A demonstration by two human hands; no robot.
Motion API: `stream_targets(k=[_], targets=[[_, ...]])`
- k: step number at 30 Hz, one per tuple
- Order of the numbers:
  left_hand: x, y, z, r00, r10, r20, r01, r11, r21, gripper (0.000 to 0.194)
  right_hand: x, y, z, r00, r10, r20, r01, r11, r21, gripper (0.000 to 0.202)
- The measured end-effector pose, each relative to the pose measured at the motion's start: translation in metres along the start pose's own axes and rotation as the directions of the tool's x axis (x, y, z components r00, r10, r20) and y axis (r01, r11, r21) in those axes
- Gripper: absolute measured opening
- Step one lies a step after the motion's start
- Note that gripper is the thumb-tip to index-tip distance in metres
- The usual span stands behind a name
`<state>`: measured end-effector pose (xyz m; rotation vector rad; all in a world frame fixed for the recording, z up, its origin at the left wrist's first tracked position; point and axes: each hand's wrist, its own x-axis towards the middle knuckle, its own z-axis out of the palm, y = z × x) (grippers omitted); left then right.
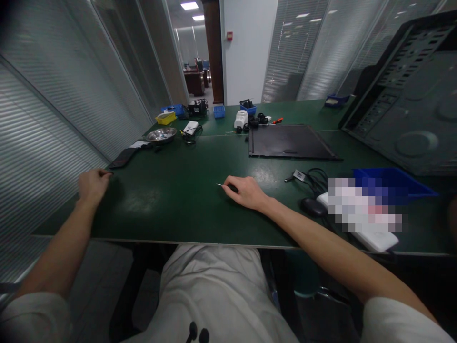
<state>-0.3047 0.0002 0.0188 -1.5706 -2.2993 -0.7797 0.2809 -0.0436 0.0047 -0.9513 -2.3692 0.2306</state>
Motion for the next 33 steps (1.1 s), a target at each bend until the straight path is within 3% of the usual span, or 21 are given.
stream_targets(k=[3,6,7,9,10,12,14,23,27,33], targets=[[-0.018,0.063,0.008,0.982,0.190,-0.001,-0.187,0.963,-0.193,0.016,0.000,0.000,0.001,1.000,0.001,0.021,-0.001,1.000,0.000,0.028],[-0.064,0.150,0.019,0.916,0.399,0.046,-0.327,0.807,-0.491,0.019,0.000,0.001,0.002,0.999,0.005,0.045,-0.005,1.000,0.001,0.028],[-0.084,0.178,0.023,0.860,0.504,0.084,-0.369,0.726,-0.580,0.018,0.000,0.001,0.002,0.999,0.007,0.052,-0.007,1.000,-0.002,0.028],[-0.122,0.226,0.028,0.687,0.715,0.133,-0.434,0.550,-0.713,0.015,0.000,0.002,0.003,0.998,0.011,0.063,-0.011,1.000,-0.012,0.028],[-0.138,0.245,0.029,0.597,0.790,0.139,-0.457,0.477,-0.750,0.013,0.000,0.002,0.003,0.998,0.013,0.067,-0.012,1.000,-0.016,0.028],[-0.160,0.268,0.030,0.488,0.860,0.148,-0.463,0.399,-0.792,0.012,0.000,0.002,0.003,0.997,0.011,0.078,-0.009,1.000,-0.019,0.027],[-0.169,0.277,0.028,0.458,0.874,0.163,-0.437,0.382,-0.814,0.012,0.000,0.002,0.003,0.995,0.000,0.098,0.002,1.000,-0.016,0.026],[-0.163,0.273,0.024,0.503,0.830,0.242,-0.338,0.446,-0.828,0.021,0.002,-0.001,-0.001,0.981,0.012,0.194,-0.001,0.999,-0.052,0.023],[-0.165,0.274,0.024,0.503,0.835,0.222,-0.336,0.426,-0.840,0.030,0.003,-0.002,-0.002,0.981,0.006,0.196,0.006,0.998,-0.059,0.023],[-0.163,0.271,0.025,0.492,0.844,0.215,-0.347,0.417,-0.840,0.026,0.004,-0.005,-0.004,0.975,-0.012,0.223,0.030,0.997,-0.077,0.022]])
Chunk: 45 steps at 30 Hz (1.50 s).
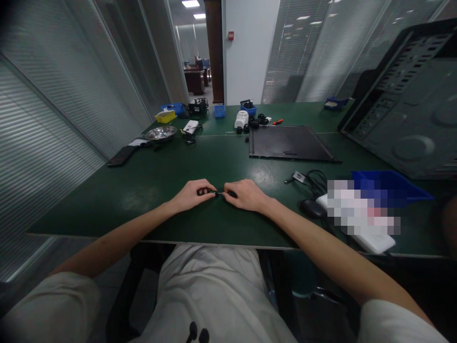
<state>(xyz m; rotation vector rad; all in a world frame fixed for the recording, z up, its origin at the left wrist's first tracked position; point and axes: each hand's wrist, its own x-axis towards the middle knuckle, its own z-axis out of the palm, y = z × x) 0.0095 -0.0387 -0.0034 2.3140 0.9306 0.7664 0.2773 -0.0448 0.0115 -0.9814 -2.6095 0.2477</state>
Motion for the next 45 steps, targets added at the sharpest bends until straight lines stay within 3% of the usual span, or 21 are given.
stream_targets(k=[15,23,37,45], targets=[[0.000,0.001,-0.002,1.000,-0.008,-0.022,0.006,0.997,-0.079,0.020,0.000,-0.001,0.008,0.999,-0.010,-0.035,0.010,1.000,-0.003,0.024],[-0.001,0.003,0.004,0.993,0.116,-0.004,-0.116,0.993,-0.004,0.022,0.001,-0.008,0.010,0.997,-0.079,-0.008,0.078,0.991,-0.110,0.022],[0.001,0.003,0.005,0.996,0.083,-0.023,-0.085,0.992,-0.096,0.021,0.002,-0.009,0.015,0.997,-0.075,-0.006,0.074,0.990,-0.121,0.021],[0.008,-0.016,-0.001,0.992,0.064,-0.106,-0.051,0.992,0.118,0.013,0.002,-0.009,0.013,0.997,-0.079,0.007,0.079,0.988,-0.136,0.028]])
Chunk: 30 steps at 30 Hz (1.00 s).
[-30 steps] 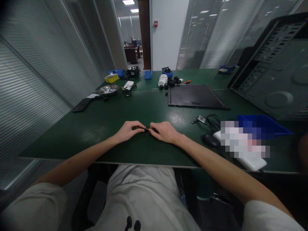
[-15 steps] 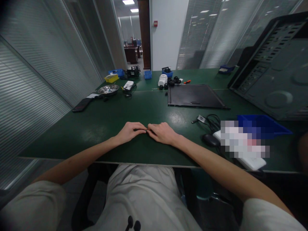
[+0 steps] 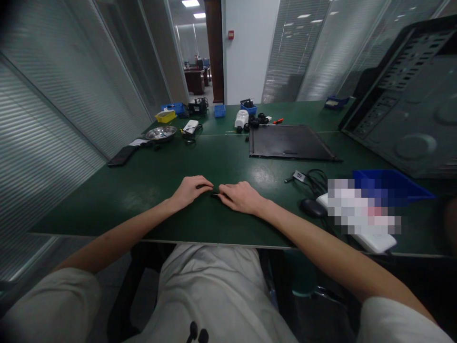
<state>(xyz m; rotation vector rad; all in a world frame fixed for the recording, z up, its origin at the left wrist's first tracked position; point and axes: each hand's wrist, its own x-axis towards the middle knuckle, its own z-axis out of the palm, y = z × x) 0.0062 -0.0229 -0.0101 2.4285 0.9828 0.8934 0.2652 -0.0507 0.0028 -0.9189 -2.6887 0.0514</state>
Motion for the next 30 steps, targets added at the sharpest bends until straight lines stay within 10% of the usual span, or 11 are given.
stream_targets(k=[19,30], targets=[[-0.007,0.027,-0.009,0.953,0.213,0.216,-0.229,0.972,0.047,0.025,-0.006,0.012,-0.006,0.967,0.171,-0.191,-0.134,0.973,0.190,0.025],[-0.010,0.009,-0.015,0.976,0.041,0.213,-0.065,0.992,0.106,0.021,-0.006,0.012,-0.006,0.970,0.174,-0.168,-0.138,0.969,0.203,0.026]])
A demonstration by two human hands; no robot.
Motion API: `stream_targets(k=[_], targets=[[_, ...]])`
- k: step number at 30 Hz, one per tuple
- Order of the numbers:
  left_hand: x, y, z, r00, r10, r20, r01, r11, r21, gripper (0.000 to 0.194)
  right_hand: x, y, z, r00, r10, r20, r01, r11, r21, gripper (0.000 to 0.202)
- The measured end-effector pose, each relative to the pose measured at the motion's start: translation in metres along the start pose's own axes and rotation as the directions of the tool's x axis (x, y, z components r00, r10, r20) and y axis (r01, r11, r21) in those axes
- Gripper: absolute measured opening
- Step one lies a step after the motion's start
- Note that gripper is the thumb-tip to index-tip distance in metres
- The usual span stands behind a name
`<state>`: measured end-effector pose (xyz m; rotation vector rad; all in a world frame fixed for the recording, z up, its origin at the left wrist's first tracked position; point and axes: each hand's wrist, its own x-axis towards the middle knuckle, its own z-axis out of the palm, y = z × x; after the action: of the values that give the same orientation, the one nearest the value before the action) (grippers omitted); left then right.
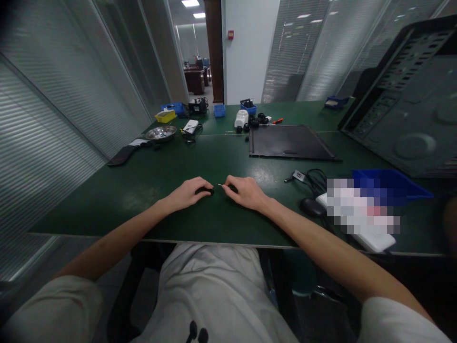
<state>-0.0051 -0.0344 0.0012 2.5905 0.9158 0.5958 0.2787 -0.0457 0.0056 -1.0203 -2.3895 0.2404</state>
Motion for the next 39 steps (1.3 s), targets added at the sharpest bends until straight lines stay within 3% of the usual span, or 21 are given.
stream_targets(k=[3,5,8,10,11,13,16,19,25,32,35,39], targets=[[0.000,-0.005,-0.003,1.000,-0.028,0.009,0.028,0.999,0.017,0.024,0.000,0.000,-0.001,1.000,-0.002,0.002,0.002,1.000,0.005,0.026],[-0.004,-0.019,-0.011,0.999,-0.052,0.002,0.052,0.998,0.038,0.030,0.000,0.001,-0.001,1.000,-0.004,-0.005,0.004,1.000,0.006,0.026],[-0.026,-0.066,-0.040,0.988,-0.150,-0.047,0.154,0.980,0.122,0.039,0.000,0.002,-0.001,1.000,-0.011,-0.003,0.011,1.000,0.008,0.026],[-0.055,-0.108,-0.069,0.951,-0.289,-0.114,0.307,0.927,0.214,0.034,-0.001,0.002,-0.001,1.000,-0.018,0.000,0.018,1.000,0.010,0.025],[-0.073,-0.129,-0.086,0.906,-0.392,-0.160,0.422,0.867,0.266,0.033,-0.001,0.003,-0.001,1.000,-0.021,0.001,0.021,1.000,0.014,0.025],[-0.114,-0.164,-0.119,0.729,-0.613,-0.306,0.684,0.635,0.358,0.033,-0.001,0.003,-0.001,1.000,-0.028,0.000,0.028,0.999,0.019,0.026],[-0.169,-0.190,-0.155,0.546,-0.714,-0.439,0.835,0.421,0.354,0.039,-0.001,0.002,-0.001,1.000,-0.025,-0.003,0.025,1.000,0.018,0.025],[-0.196,-0.195,-0.165,0.448,-0.744,-0.496,0.889,0.313,0.334,0.044,-0.001,0.002,-0.001,1.000,-0.011,-0.003,0.011,1.000,0.014,0.024],[-0.190,-0.200,-0.157,0.403,-0.763,-0.505,0.910,0.274,0.312,0.045,-0.001,0.001,-0.001,1.000,-0.002,-0.004,0.002,1.000,0.008,0.023],[-0.207,-0.198,-0.171,0.230,-0.785,-0.575,0.973,0.194,0.124,0.041,0.000,0.000,-0.004,1.000,-0.011,0.012,0.011,1.000,0.020,0.025],[-0.209,-0.198,-0.172,0.231,-0.792,-0.565,0.972,0.210,0.103,0.041,0.000,-0.001,-0.004,1.000,-0.007,0.014,0.007,1.000,0.015,0.025],[-0.206,-0.197,-0.171,0.303,-0.793,-0.528,0.952,0.279,0.128,0.039,0.000,0.001,-0.003,1.000,-0.001,0.014,0.001,1.000,0.016,0.026]])
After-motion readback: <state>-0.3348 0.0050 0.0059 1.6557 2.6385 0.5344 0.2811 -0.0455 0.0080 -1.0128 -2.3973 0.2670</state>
